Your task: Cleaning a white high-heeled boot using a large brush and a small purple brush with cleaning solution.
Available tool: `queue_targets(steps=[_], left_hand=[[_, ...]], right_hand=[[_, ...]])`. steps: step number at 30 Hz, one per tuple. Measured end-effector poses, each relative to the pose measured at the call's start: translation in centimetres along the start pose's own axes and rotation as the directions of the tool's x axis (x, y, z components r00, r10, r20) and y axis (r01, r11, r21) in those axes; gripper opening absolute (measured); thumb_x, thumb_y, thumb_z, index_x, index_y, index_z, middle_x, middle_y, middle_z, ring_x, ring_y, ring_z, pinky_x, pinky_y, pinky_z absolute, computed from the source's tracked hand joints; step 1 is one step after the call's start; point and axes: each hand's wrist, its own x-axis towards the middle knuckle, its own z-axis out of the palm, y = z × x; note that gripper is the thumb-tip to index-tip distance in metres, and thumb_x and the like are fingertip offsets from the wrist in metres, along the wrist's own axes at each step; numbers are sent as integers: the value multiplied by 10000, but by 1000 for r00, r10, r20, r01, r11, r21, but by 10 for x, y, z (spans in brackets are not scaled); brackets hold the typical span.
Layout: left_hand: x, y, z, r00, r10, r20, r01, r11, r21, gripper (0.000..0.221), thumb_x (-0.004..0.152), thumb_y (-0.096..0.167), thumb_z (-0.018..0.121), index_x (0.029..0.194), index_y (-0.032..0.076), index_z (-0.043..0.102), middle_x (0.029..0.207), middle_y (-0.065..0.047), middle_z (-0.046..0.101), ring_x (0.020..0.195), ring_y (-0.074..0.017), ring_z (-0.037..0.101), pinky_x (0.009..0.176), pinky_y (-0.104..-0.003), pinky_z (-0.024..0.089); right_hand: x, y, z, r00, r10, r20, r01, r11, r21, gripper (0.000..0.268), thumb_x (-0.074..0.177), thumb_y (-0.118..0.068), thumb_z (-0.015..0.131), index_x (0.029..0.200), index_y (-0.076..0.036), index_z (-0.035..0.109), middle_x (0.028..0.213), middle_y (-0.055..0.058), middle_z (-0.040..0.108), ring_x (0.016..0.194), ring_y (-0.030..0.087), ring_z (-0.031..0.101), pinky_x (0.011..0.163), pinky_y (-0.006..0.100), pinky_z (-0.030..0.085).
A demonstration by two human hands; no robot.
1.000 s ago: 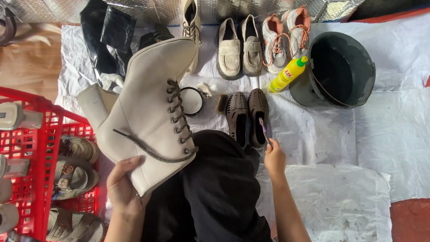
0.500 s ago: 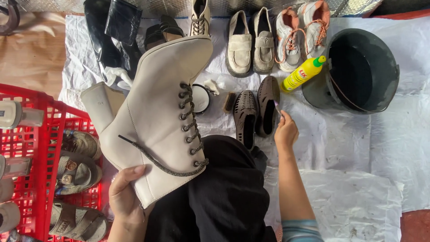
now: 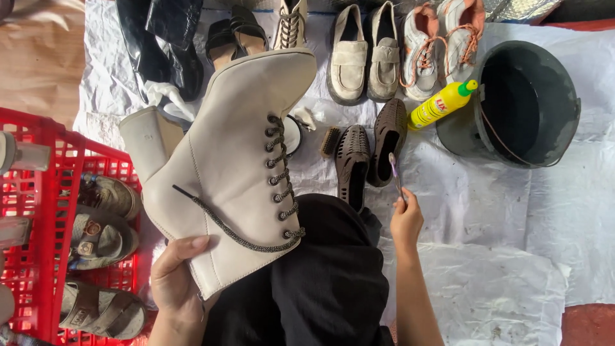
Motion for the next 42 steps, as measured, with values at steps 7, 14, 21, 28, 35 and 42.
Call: queue_targets(steps=[7,14,21,28,35,42], left_hand=[[0,3,10,995,-101,5,101,994,-40,69,694,-45,686,715,2,731,771,-195,767,768,-306,783,885,-376,658],[-2,4,8,991,-133,35,135,987,-88,102,705,-55,673,724,10,749,765,-172,772,760,-289,782,891,-376,659],[-1,0,5,998,-67,-11,66,997,-31,58,679,-32,694,697,16,723,754,-191,762,744,-306,782,891,-403,662],[-8,5,12,963,-266,-47,262,962,-77,114,664,-3,652,723,11,749,736,-158,758,737,-336,762,854,-453,656],[-23,19,36,956,-282,-85,275,958,-86,169,626,-11,646,764,7,740,787,-132,756,797,-337,751,871,-428,641],[-16,10,15,959,-253,-125,246,966,-76,110,602,-11,648,680,13,723,731,-181,754,734,-350,757,797,-440,658]], right_hand=[[0,8,45,978,-64,-198,86,990,107,348,1147,-237,510,1444,-76,596,1069,107,766,943,294,733,863,469,548],[31,-34,99,960,-175,-221,211,965,153,283,1015,-225,769,1080,-65,544,971,95,639,831,291,647,700,447,527],[73,-62,108,964,-176,-197,164,983,-79,226,884,-23,763,967,-91,564,983,98,640,874,329,660,762,489,531],[128,-64,108,956,-220,-195,196,971,-135,245,832,3,763,992,-94,605,1043,141,703,950,383,705,736,559,544],[155,-70,118,939,-195,-285,124,960,-250,409,814,-262,943,989,-109,606,1124,126,609,886,414,703,675,571,565],[178,-49,145,872,-350,-342,325,937,-129,227,740,73,793,881,-50,665,1006,113,684,868,382,708,699,500,536]])
